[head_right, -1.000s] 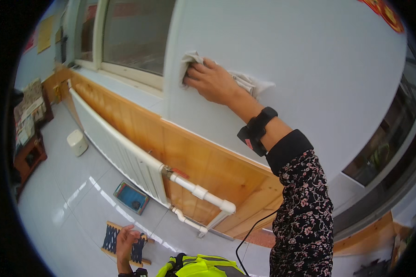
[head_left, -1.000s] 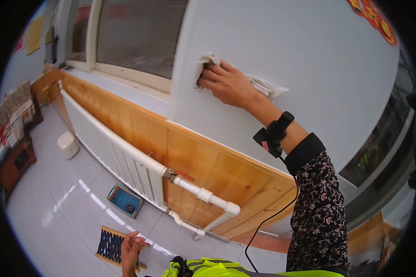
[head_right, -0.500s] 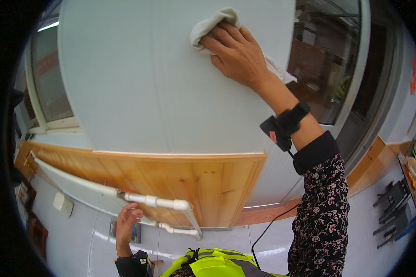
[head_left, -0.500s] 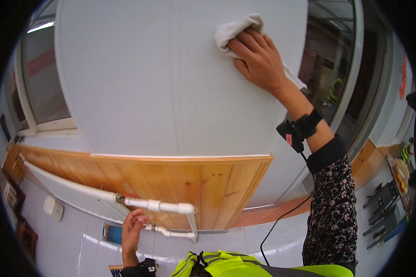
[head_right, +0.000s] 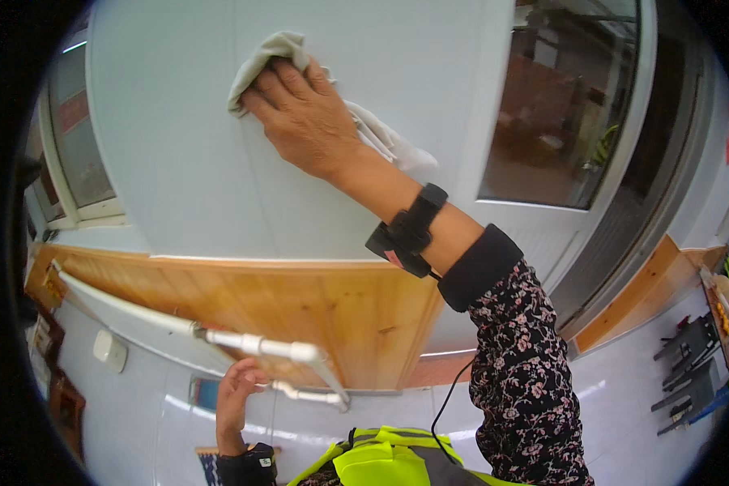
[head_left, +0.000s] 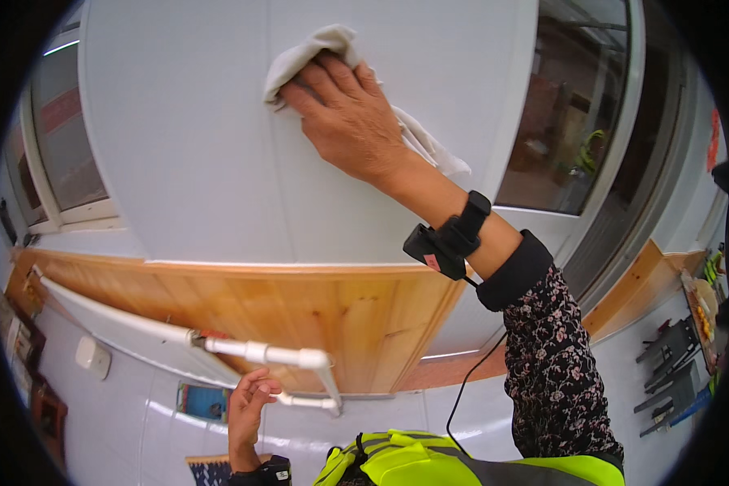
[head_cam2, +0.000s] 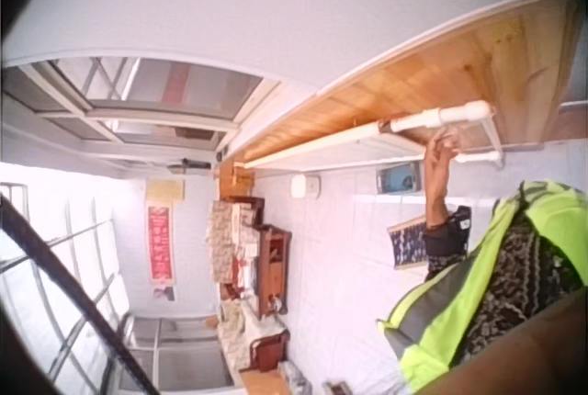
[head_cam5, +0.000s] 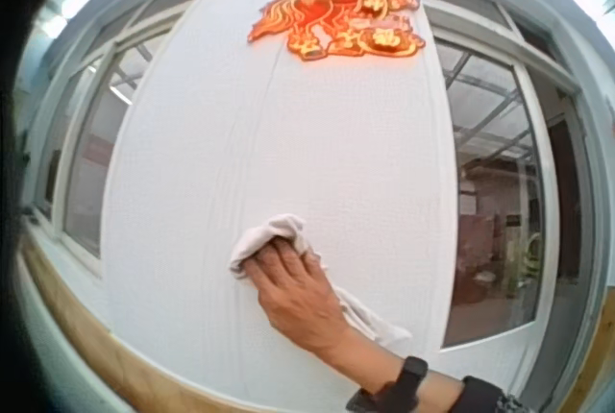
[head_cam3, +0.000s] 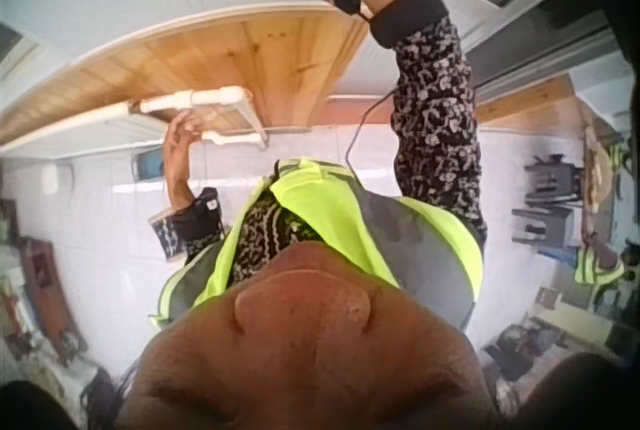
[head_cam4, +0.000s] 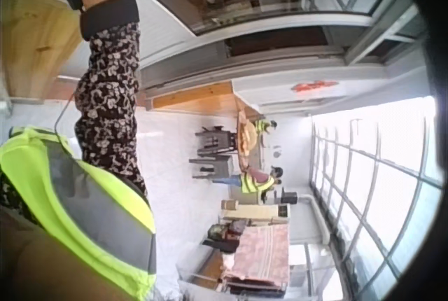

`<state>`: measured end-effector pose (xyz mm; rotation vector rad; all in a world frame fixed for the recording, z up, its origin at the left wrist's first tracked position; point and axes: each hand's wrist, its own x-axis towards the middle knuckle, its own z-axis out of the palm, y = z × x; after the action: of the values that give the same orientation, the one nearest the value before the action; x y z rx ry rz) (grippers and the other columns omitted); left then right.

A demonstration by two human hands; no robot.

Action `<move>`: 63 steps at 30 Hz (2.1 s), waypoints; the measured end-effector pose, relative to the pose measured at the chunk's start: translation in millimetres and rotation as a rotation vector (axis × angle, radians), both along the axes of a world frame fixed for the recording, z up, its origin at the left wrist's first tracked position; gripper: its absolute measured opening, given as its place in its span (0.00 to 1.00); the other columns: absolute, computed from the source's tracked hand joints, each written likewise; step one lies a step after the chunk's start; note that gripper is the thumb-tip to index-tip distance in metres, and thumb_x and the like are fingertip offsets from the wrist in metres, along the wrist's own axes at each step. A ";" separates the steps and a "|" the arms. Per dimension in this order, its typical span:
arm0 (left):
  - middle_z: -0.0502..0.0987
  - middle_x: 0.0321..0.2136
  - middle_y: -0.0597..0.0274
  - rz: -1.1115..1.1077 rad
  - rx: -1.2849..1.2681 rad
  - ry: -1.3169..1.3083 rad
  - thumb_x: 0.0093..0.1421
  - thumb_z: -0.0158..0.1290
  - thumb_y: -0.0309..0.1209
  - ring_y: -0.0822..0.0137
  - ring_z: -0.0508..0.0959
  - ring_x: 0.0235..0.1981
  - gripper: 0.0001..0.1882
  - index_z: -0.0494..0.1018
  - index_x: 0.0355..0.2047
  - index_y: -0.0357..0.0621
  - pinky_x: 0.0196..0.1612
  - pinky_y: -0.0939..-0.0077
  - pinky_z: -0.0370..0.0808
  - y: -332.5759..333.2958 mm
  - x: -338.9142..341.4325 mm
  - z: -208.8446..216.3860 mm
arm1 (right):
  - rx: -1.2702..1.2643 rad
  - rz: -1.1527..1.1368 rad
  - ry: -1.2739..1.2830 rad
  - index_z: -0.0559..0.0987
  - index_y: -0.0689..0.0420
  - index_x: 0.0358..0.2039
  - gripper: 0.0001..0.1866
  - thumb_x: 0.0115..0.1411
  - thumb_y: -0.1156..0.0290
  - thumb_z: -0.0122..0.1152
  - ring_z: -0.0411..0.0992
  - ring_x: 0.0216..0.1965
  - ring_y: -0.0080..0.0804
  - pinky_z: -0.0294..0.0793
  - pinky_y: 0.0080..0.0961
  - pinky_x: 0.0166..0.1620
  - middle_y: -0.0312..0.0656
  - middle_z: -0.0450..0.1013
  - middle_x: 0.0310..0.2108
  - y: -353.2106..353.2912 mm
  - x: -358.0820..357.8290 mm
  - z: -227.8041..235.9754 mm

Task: The person wipes a wooden wall panel, adjacent white wall, and a white pipe with a cloth. They repeatedly fold the cloth and continue wiping different sections of the wall and pipe throughout the clip.

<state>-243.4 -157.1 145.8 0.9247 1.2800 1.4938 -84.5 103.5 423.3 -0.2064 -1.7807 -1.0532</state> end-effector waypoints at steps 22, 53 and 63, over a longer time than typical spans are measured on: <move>0.75 0.32 0.61 0.401 -0.017 0.208 0.58 0.48 0.31 0.72 0.73 0.34 0.18 0.65 0.47 0.37 0.37 0.81 0.68 -120.7 -22.3 116.8 | 0.149 0.170 -0.510 0.73 0.53 0.34 0.11 0.47 0.72 0.53 0.63 0.46 0.25 0.53 0.30 0.58 0.32 0.69 0.35 -28.9 -70.0 -57.1; 0.67 0.46 0.58 -0.238 0.368 -0.038 0.58 0.51 0.37 0.69 0.67 0.48 0.27 0.57 0.53 0.35 0.51 0.75 0.62 65.0 96.6 157.4 | -2.445 1.629 0.413 0.65 0.59 0.49 0.21 0.64 0.56 0.41 0.70 0.39 0.24 0.72 0.20 0.40 0.39 0.69 0.38 -111.3 83.5 -83.0; 0.72 0.36 0.64 0.103 0.216 -0.042 0.60 0.43 0.32 0.76 0.71 0.37 0.14 0.66 0.43 0.35 0.43 0.81 0.66 24.9 64.2 161.3 | -2.407 1.344 0.097 0.63 0.60 0.53 0.24 0.63 0.57 0.43 0.68 0.43 0.26 0.69 0.24 0.46 0.41 0.68 0.44 -101.7 65.2 -94.5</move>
<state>-179.2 -132.2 307.1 0.9716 1.1671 1.7490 -19.2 1.8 328.7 -0.3038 -1.4596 2.1554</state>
